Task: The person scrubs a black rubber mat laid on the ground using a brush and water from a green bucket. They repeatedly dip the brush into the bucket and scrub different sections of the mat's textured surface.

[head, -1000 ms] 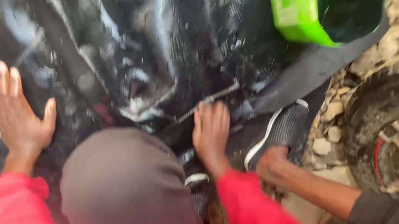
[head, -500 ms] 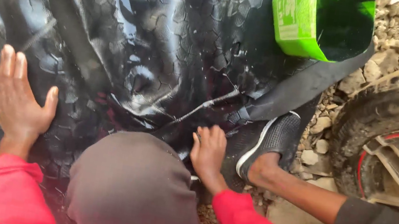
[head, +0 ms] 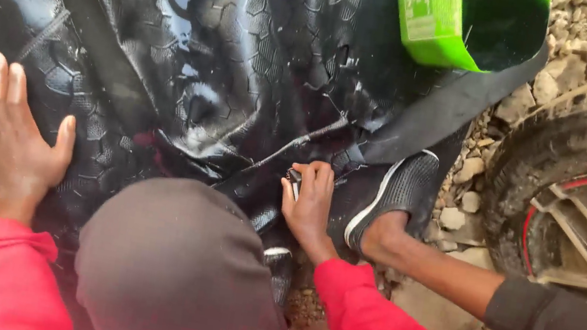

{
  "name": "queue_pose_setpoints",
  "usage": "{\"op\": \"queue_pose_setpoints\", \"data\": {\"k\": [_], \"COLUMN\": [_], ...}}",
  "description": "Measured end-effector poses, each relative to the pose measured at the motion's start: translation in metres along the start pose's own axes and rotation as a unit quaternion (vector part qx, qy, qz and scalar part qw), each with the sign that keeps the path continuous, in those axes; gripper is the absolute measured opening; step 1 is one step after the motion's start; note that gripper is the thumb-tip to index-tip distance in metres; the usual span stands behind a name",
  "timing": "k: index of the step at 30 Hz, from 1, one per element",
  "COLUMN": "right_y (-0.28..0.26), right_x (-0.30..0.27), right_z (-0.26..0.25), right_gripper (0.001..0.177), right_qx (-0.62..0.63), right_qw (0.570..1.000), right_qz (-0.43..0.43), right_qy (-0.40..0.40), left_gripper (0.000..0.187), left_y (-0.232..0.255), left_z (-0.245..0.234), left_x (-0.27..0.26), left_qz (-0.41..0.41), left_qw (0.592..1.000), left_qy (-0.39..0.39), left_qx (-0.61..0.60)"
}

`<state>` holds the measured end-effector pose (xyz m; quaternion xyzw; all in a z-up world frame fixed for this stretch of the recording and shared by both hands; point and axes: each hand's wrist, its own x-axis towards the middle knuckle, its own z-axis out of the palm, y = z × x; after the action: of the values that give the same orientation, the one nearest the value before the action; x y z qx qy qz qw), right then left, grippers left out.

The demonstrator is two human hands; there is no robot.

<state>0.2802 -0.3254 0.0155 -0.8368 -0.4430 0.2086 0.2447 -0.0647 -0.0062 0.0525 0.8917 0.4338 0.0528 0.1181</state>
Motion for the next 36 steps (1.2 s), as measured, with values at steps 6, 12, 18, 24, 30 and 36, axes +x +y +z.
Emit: {"op": "queue_pose_setpoints", "data": {"k": [6, 12, 18, 24, 30, 36], "right_y": [0.005, -0.004, 0.015, -0.008, 0.004, -0.005], "right_x": [0.025, 0.027, 0.075, 0.098, 0.103, 0.106], "right_z": [-0.009, -0.017, -0.017, -0.022, -0.027, -0.030], "right_gripper": [0.044, 0.051, 0.039, 0.029, 0.023, 0.027], "right_qx": [0.092, 0.038, -0.026, -0.093, -0.202, -0.245], "right_qw": [0.994, 0.998, 0.998, 0.995, 0.974, 0.963], "right_qz": [0.043, 0.039, 0.021, -0.020, -0.062, -0.046], "right_qy": [0.042, 0.021, 0.048, 0.007, -0.076, -0.107], "left_gripper": [0.086, 0.084, 0.082, 0.084, 0.088, 0.085], "left_y": [-0.001, -0.002, -0.003, -0.002, -0.007, -0.005], "left_z": [0.000, 0.002, 0.005, 0.001, 0.001, -0.002], "left_x": [0.004, 0.005, 0.005, 0.008, 0.002, -0.002], "left_qz": [-0.010, 0.005, 0.014, 0.005, -0.006, -0.033], "left_qw": [1.000, 1.000, 1.000, 1.000, 1.000, 0.999], "left_qy": [-0.008, 0.006, 0.022, 0.015, 0.024, 0.008], "left_qx": [-0.005, -0.005, -0.006, -0.008, -0.001, 0.015]}}
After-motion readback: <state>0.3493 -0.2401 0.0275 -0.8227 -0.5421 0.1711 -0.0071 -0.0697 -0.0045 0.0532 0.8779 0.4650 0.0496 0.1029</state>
